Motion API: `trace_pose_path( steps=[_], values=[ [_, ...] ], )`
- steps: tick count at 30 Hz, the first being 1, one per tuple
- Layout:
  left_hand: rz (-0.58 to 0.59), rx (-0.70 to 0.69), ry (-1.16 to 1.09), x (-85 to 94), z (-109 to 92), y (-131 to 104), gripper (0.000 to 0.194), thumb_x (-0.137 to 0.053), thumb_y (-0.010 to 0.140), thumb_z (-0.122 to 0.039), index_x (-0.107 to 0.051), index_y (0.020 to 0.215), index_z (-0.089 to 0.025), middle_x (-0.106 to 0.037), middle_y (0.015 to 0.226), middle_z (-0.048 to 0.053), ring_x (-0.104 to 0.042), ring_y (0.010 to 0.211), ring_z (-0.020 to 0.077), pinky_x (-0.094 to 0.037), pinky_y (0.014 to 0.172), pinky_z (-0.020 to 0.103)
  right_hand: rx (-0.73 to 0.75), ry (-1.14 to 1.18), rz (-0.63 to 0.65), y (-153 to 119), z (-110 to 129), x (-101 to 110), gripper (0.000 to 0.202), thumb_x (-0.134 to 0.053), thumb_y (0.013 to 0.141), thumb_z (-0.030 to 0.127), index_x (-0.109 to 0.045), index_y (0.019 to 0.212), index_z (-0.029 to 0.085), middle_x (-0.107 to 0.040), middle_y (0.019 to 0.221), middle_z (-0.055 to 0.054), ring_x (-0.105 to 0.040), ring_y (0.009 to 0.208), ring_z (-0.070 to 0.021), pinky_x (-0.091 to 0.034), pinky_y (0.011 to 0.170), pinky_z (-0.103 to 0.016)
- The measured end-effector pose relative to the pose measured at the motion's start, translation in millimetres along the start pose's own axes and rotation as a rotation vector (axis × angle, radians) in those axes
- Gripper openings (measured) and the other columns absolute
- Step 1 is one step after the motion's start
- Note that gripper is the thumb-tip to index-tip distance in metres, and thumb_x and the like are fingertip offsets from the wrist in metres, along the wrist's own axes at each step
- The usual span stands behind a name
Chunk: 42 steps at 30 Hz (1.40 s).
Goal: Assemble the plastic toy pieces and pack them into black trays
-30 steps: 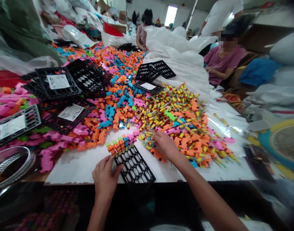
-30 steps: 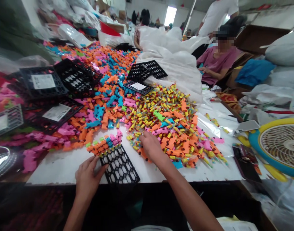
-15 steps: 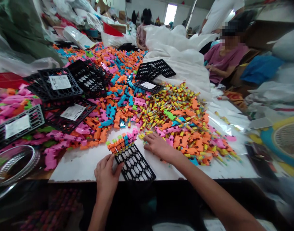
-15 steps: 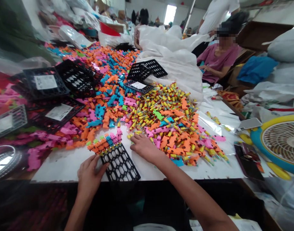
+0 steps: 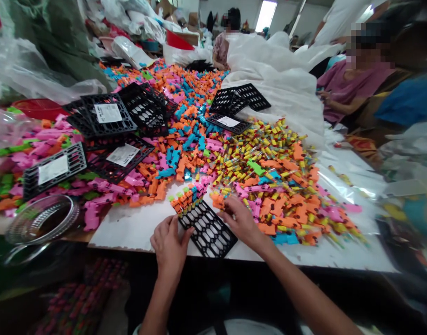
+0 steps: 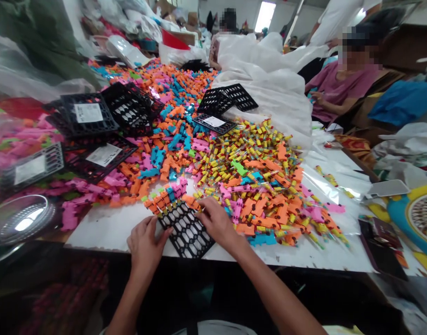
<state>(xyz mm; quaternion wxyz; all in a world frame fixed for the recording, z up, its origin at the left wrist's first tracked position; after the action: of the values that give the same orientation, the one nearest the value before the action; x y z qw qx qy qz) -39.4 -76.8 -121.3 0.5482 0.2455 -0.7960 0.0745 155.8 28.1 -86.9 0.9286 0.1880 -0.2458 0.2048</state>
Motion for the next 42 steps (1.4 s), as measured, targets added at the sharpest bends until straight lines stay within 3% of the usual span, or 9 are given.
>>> trace_pose_path(
  steps=[4,8,11,16,24,29,34,39,42],
  values=[
    [0.048,-0.060,-0.005,-2.0,-1.7,-3.7,0.057,-0.060,0.083,-0.047,-0.049,0.132,-0.019,-0.053,0.132,0.014,-0.045,0.120,0.0316,-0.037,0.099,0.049,-0.306,0.543,0.180,-6.8,8.7,-60.1,0.015,-0.060,0.082,0.033,-0.059,0.089,0.020,-0.064,0.066,0.001,-0.063,0.059,-0.0165,-0.053,0.061,-0.030],
    [0.051,-0.052,-0.031,-2.7,2.0,-3.5,0.058,-0.064,0.081,-0.046,-0.050,0.131,-0.020,-0.054,0.131,0.014,-0.045,0.121,0.0306,-0.038,0.099,0.047,-0.382,0.691,0.153,-2.1,8.9,-87.1,0.019,-0.069,0.074,0.032,-0.062,0.088,0.020,-0.064,0.064,0.003,-0.060,0.054,-0.0139,-0.051,0.056,-0.026],
    [0.040,-0.063,-0.037,-3.7,3.1,-3.3,0.060,-0.065,0.079,-0.047,-0.051,0.130,-0.020,-0.054,0.131,0.014,-0.046,0.121,0.0314,-0.038,0.098,0.047,-0.345,0.513,0.121,2.4,7.1,-85.6,0.016,-0.068,0.076,0.030,-0.064,0.086,0.019,-0.065,0.071,0.002,-0.060,0.058,-0.0135,-0.050,0.057,-0.025],
    [0.053,-0.061,-0.052,-3.8,2.9,-2.5,0.054,-0.064,0.081,-0.042,-0.051,0.129,-0.022,-0.055,0.131,0.013,-0.046,0.121,0.0306,-0.038,0.098,0.047,0.005,-0.061,0.116,3.9,17.5,-80.4,0.010,-0.071,0.080,0.025,-0.066,0.083,0.018,-0.069,0.091,-0.007,-0.062,0.090,-0.0207,-0.050,0.082,-0.032],
    [0.065,-0.062,-0.029,-8.5,9.6,1.9,0.048,-0.060,0.083,-0.037,-0.052,0.128,-0.023,-0.056,0.131,0.011,-0.047,0.120,0.0300,-0.039,0.096,0.046,0.078,-0.230,0.104,-2.4,20.9,-100.4,0.013,-0.058,0.089,0.025,-0.060,0.099,0.017,-0.066,0.097,-0.011,-0.063,0.088,-0.0222,-0.052,0.076,-0.032],
    [0.020,-0.063,0.026,-12.6,12.9,2.8,0.055,-0.058,0.082,-0.049,-0.050,0.129,-0.020,-0.054,0.133,0.013,-0.047,0.121,0.0326,-0.040,0.096,0.049,0.091,-0.126,0.015,-5.3,19.3,-51.3,0.019,-0.055,0.091,0.019,-0.057,0.109,0.021,-0.064,0.100,-0.005,-0.061,0.091,-0.0178,-0.051,0.079,-0.029],
    [-0.043,-0.010,-0.143,-1.7,9.0,-0.2,0.071,-0.045,0.080,-0.066,-0.048,0.128,-0.014,-0.057,0.125,0.018,-0.050,0.118,0.0363,-0.039,0.099,0.054,-0.078,-0.759,-0.080,-8.0,-1.4,19.7,0.023,-0.064,0.081,0.010,-0.063,0.103,0.015,-0.059,0.105,-0.015,-0.052,0.100,-0.0289,-0.045,0.086,-0.043],
    [-0.067,0.248,-0.455,2.3,5.5,-4.2,0.070,-0.048,0.068,-0.077,-0.056,0.105,-0.018,-0.062,0.105,0.012,-0.058,0.102,0.0322,-0.048,0.091,0.050,-0.058,-0.776,0.016,12.7,-9.7,25.2,0.006,-0.061,0.086,0.015,-0.065,0.086,0.018,-0.061,0.098,-0.009,-0.052,0.097,-0.0242,-0.043,0.083,-0.036],
    [-0.023,0.233,-0.496,-9.2,7.5,0.8,0.059,-0.053,0.069,-0.070,-0.057,0.101,-0.021,-0.064,0.098,0.009,-0.061,0.096,0.0307,-0.050,0.089,0.051,-0.078,-0.726,-0.083,35.5,-8.1,39.8,0.008,-0.060,0.088,0.022,-0.063,0.095,0.019,-0.062,0.097,-0.006,-0.054,0.093,-0.0206,-0.043,0.081,-0.032]
  ],
)
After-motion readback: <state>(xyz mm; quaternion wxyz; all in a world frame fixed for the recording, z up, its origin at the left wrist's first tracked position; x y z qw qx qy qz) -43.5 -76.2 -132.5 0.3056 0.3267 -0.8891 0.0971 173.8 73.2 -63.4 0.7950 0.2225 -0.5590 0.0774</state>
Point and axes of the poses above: each hand's wrist, its own y-axis towards the middle knuckle, its own x-axis out of the back of the hand, z = x × y, the point moved 3 cm from there along y, towards the middle knuckle
